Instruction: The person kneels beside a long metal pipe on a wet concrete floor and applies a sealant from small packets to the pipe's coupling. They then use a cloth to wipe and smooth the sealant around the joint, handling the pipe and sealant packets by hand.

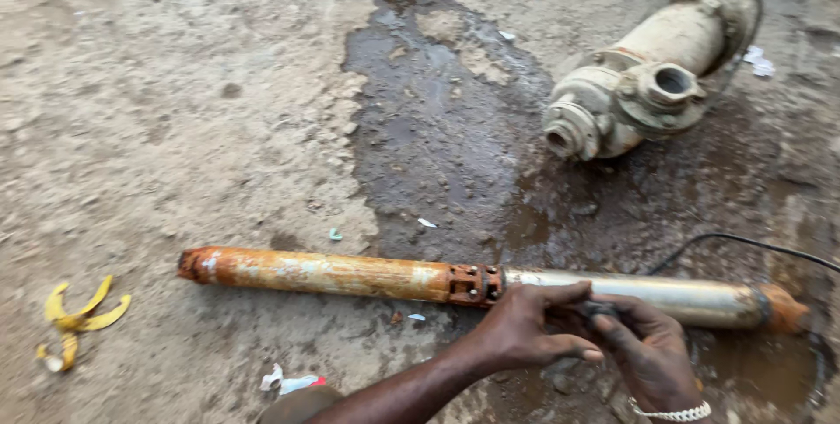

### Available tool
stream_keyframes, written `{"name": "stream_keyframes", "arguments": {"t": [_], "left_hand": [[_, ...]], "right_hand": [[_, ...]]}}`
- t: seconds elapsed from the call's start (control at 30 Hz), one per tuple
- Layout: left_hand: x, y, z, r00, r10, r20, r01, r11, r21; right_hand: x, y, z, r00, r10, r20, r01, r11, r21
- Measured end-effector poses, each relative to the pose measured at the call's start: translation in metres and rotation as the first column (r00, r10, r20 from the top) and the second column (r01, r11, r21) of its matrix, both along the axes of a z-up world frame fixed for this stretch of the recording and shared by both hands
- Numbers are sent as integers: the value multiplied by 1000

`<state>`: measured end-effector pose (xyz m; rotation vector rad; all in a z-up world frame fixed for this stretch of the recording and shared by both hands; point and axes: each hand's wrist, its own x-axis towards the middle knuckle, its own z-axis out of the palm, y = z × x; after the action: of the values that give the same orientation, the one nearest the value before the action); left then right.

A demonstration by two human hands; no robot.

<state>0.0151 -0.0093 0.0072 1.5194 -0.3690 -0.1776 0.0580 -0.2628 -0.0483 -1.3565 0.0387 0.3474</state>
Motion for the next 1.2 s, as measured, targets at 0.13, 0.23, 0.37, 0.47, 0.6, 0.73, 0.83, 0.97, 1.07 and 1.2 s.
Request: {"name": "stream_keyframes", "arguments": {"t": [0.13,0.23,0.37,0.47,0.6,0.73,0.83,0.97,1.07,1.2], "left_hand": [[1,-6,4,975,-91,205,52,980,190],[-4,-10,3,941,-125,314,-1,929,371],[-9,-18,-6,942,-37,334,-129,878,462],[3,-17,-9,837,-5,548,-338,783,522],[6,-10,-2,791,18,611,-438,714,546],[-10,3,10,892,-4,453,-230,858,460],[-23,8,19,874,-31,484,-200,887,417],[-29,9,21,937,-73,343,-97,887,452],[-31,4,16,900,53,433,-227,904,363],[-23,3,8,926,127,355,-276,869,411]], "right_hand": [[4,-16,-34,992,-52,114,45,997,63],[3,-19,-52,987,-104,123,99,994,48],[-2,-9,-39,996,-50,67,38,986,160],[-8,10,-1,997,-28,71,15,983,184],[-13,36,45,997,45,58,-41,996,-83],[-17,47,57,986,87,141,-64,985,-163],[-25,51,46,943,54,327,29,970,-241],[-30,65,33,941,-74,332,151,965,-214],[-36,71,35,967,-85,241,130,975,-179],[-37,74,48,994,24,102,-29,999,46]]}}
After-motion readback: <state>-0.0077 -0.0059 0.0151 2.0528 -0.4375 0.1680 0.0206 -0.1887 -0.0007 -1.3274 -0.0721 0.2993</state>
